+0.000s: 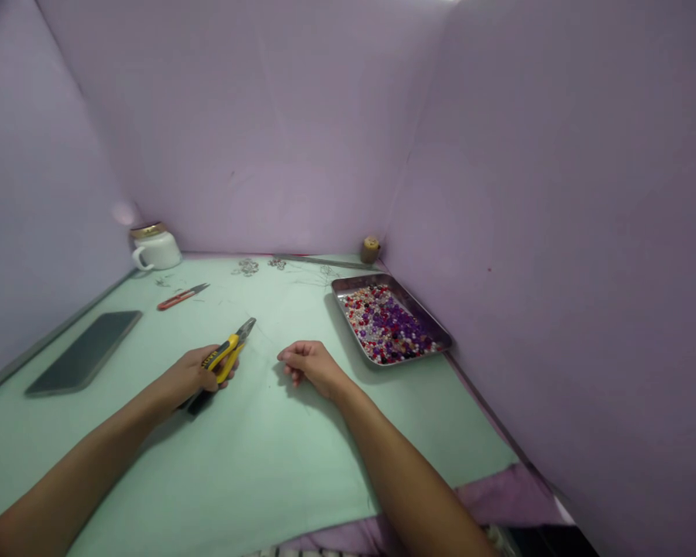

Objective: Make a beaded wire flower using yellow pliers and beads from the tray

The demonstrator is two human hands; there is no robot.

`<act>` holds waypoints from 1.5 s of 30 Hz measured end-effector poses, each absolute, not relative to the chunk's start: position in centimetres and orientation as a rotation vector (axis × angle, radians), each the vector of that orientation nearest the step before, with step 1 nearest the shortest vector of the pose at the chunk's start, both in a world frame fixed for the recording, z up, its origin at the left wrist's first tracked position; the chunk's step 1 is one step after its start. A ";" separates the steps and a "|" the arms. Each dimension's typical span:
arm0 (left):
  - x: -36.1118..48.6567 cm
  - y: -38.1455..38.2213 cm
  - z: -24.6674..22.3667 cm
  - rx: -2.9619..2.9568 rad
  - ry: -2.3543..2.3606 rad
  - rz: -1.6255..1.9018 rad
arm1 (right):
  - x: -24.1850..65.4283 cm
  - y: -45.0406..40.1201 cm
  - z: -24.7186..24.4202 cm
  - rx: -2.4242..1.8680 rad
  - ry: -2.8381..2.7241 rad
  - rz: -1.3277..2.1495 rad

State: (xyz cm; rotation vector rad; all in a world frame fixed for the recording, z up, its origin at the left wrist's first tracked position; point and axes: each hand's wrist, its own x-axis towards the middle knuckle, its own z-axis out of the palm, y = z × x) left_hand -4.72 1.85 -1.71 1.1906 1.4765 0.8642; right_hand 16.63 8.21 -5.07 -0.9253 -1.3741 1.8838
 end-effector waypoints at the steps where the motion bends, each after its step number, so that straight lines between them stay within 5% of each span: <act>1: -4.7 1.8 -1.6 1.191 1.473 0.863 | 16.6 8.2 -5.0 -0.927 -1.375 1.883; 38: -5.9 2.8 -1.5 0.963 1.702 1.150 | 17.5 8.2 -4.2 -0.942 -1.682 2.007; 45: -4.6 2.1 -0.8 0.994 1.557 1.063 | 17.2 8.8 -4.9 -0.873 -1.324 2.027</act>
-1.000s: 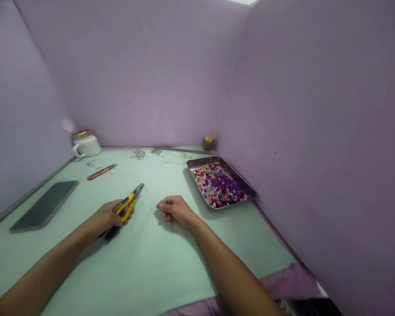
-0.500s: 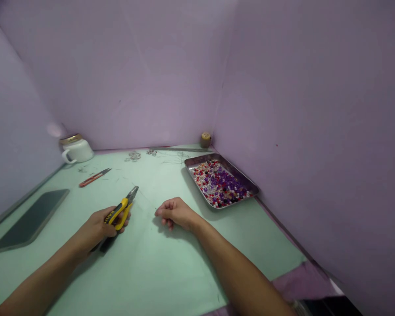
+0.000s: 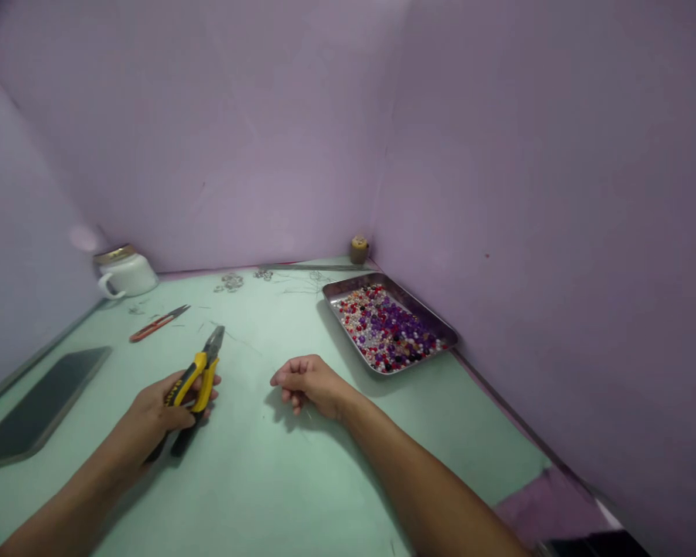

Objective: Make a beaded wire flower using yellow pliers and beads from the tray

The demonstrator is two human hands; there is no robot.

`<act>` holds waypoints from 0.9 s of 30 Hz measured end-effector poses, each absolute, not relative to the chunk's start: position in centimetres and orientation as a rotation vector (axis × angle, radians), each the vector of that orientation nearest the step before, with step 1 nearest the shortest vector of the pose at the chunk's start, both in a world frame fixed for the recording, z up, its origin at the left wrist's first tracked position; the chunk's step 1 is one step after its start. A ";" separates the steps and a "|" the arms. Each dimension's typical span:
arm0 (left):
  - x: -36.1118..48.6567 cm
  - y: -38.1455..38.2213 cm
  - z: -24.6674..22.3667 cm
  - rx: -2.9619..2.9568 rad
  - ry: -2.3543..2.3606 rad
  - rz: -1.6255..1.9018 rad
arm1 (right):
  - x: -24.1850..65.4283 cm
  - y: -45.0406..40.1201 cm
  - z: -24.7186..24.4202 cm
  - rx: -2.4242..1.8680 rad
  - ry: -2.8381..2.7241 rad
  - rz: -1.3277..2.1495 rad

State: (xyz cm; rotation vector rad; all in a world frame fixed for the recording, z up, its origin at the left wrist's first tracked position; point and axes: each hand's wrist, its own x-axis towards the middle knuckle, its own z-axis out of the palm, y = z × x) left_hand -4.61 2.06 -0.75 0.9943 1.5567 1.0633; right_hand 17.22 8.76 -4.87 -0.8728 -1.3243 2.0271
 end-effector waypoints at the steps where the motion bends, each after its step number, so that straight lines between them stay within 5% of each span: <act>1: -4.2 1.9 -0.7 0.998 1.543 1.033 | 17.2 8.8 -4.9 -0.860 -1.287 2.025; 13: -3.8 1.9 -1.6 0.989 1.524 0.983 | 16.7 8.7 -3.7 -0.903 -0.998 1.981; 27: -1.1 1.3 -2.7 0.644 1.219 0.821 | 15.3 7.4 -2.5 -0.839 -1.291 1.172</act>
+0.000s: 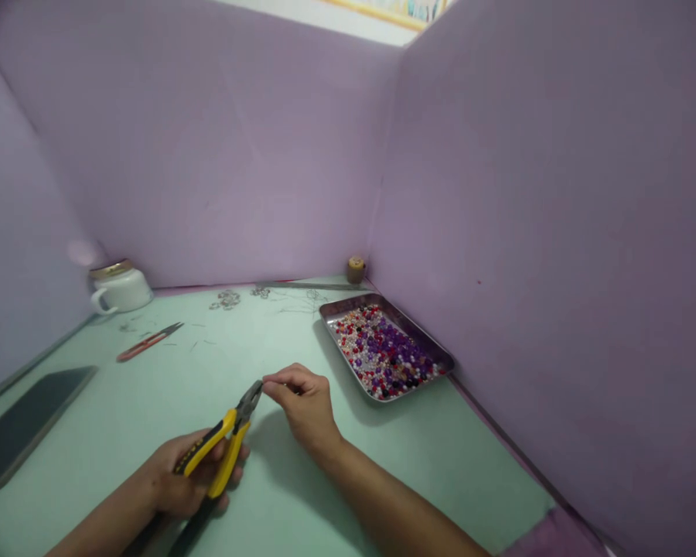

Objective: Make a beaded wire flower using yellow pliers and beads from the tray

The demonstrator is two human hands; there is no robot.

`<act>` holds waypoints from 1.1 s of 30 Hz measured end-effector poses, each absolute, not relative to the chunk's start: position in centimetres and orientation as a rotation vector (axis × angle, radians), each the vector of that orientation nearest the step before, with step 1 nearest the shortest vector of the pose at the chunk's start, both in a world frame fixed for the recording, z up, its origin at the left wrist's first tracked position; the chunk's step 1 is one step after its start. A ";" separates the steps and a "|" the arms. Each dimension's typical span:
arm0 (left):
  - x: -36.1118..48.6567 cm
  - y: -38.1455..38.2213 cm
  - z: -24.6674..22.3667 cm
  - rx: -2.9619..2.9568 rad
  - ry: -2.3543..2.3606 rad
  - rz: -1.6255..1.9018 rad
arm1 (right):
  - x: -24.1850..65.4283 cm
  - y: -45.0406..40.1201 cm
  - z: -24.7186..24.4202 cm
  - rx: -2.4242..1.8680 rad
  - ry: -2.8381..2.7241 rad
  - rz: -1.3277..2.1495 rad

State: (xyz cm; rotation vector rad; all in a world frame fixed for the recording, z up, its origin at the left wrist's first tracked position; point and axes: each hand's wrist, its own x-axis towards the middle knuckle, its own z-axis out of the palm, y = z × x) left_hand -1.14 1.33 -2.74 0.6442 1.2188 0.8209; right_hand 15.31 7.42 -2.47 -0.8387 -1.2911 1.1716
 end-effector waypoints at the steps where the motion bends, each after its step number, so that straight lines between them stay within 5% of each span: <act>1: -1.1 0.9 -2.5 0.717 1.188 0.864 | 15.5 7.9 -1.8 -0.846 -1.254 1.153; 9: -3.8 0.7 -1.2 1.439 1.714 0.815 | 16.4 10.8 4.4 -0.718 -1.098 1.359; 16: -6.0 2.1 -2.4 1.851 2.253 0.445 | 13.2 7.9 -0.6 -0.841 -1.165 1.827; 20: -6.2 2.4 -3.2 1.954 2.275 0.476 | 12.6 7.0 -2.5 -0.924 -1.191 1.925; 26: -3.9 1.3 -2.5 1.843 1.987 1.044 | 11.7 6.1 -3.0 -1.012 -1.141 1.907; 33: -0.9 0.7 -2.2 1.340 1.566 0.814 | 11.1 5.6 -4.0 -1.103 -1.115 1.691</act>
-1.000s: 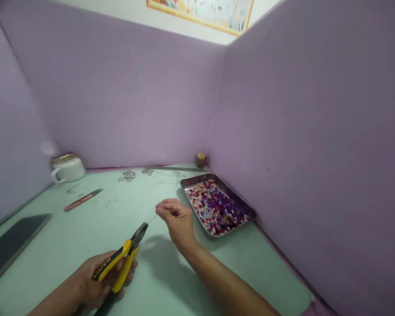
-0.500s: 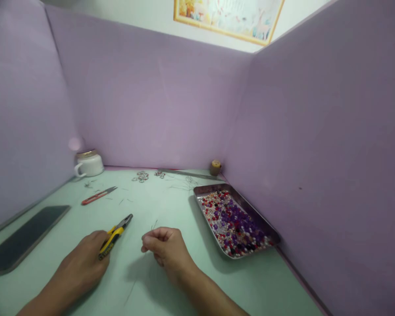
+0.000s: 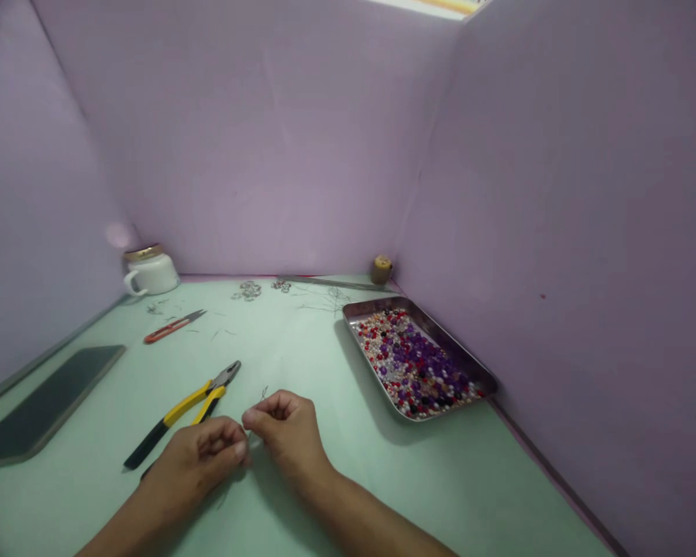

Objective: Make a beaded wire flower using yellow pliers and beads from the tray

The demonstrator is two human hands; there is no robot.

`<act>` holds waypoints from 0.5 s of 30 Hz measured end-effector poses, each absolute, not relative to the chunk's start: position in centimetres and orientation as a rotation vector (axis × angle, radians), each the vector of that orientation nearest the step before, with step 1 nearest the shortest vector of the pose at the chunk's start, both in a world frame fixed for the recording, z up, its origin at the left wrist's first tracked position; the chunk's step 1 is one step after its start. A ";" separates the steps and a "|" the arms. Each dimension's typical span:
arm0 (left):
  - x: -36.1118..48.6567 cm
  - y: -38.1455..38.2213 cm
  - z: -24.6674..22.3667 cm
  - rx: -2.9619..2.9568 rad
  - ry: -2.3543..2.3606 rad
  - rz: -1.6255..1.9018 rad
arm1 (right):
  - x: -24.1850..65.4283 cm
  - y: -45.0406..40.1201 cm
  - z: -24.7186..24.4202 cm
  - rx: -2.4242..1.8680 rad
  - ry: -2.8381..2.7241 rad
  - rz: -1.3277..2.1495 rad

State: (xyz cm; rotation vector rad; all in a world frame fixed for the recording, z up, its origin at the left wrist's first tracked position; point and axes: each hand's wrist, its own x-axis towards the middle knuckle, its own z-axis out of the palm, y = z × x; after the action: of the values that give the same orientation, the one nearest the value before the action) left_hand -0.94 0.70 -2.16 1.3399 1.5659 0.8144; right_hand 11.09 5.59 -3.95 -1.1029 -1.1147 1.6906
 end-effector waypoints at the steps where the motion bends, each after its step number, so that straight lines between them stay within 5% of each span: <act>1: -0.9 0.8 -2.3 1.291 1.552 0.820 | 11.1 5.6 -4.0 -1.108 -1.125 1.678; 15: -1.4 1.0 -1.7 1.268 1.505 0.718 | 13.0 5.9 -3.7 -1.047 -1.311 1.733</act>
State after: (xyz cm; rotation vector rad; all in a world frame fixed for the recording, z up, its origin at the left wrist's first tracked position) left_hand -1.41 0.98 -1.73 1.2682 1.5048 0.7181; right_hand 12.95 5.94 -3.72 -1.0472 -1.3109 1.7330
